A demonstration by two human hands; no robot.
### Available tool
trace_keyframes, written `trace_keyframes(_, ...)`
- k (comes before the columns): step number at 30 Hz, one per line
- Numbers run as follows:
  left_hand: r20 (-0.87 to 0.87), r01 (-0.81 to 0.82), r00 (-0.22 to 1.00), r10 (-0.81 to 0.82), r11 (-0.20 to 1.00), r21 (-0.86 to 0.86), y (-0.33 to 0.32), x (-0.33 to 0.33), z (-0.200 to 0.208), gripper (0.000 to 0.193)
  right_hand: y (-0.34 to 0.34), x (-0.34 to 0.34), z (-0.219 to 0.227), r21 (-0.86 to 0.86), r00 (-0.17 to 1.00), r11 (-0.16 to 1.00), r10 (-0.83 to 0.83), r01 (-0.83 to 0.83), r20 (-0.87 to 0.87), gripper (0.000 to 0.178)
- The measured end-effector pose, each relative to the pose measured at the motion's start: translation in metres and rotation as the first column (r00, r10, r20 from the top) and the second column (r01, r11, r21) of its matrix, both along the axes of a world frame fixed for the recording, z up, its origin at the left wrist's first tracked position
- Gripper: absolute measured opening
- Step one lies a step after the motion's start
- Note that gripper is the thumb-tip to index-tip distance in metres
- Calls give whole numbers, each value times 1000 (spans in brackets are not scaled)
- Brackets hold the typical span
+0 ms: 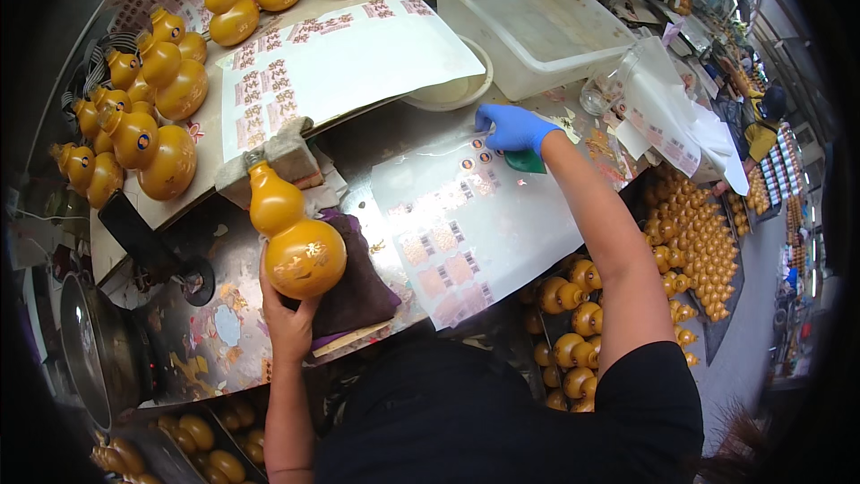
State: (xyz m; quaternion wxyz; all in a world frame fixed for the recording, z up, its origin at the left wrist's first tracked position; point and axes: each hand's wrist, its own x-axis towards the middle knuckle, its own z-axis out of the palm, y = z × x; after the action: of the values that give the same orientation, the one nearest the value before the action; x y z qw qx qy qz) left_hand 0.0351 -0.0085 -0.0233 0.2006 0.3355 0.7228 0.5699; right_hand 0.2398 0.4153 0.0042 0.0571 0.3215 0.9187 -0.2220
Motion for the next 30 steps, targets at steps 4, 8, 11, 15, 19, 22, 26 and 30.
trace_keyframes(4,55,-19,998,18,1000,20,0,4,2,76,6,0,-5,-126,991,991,26,-42,-133,28)
trace_keyframes(8,4,1,1000,-1,999,-48,-5,1,2,75,24,3,-32,-209,969,977,-16,-37,-245,23)
trace_keyframes(11,-96,-41,995,29,992,-121,0,2,19,104,12,7,-30,-397,870,903,-322,163,-373,18)
trace_keyframes(15,-315,-63,949,-9,974,-218,-1,-1,26,99,-19,-5,-14,-366,788,928,-275,68,-552,16)
trace_keyframes(19,-338,-31,940,-46,975,-219,-5,-8,18,93,-101,-47,47,-508,826,852,-193,-127,-530,18)
trace_keyframes(22,-319,-16,947,-45,982,-186,-3,-8,15,93,-146,-81,75,-515,835,798,-27,-313,-550,20)
trace_keyframes(26,-227,41,970,-90,976,-214,-4,-8,32,91,-185,-126,101,-477,820,747,158,-464,-550,22)
trace_keyframes(30,179,169,966,-186,980,103,-1,-37,44,80,-195,-161,103,-339,831,798,330,-499,-447,26)
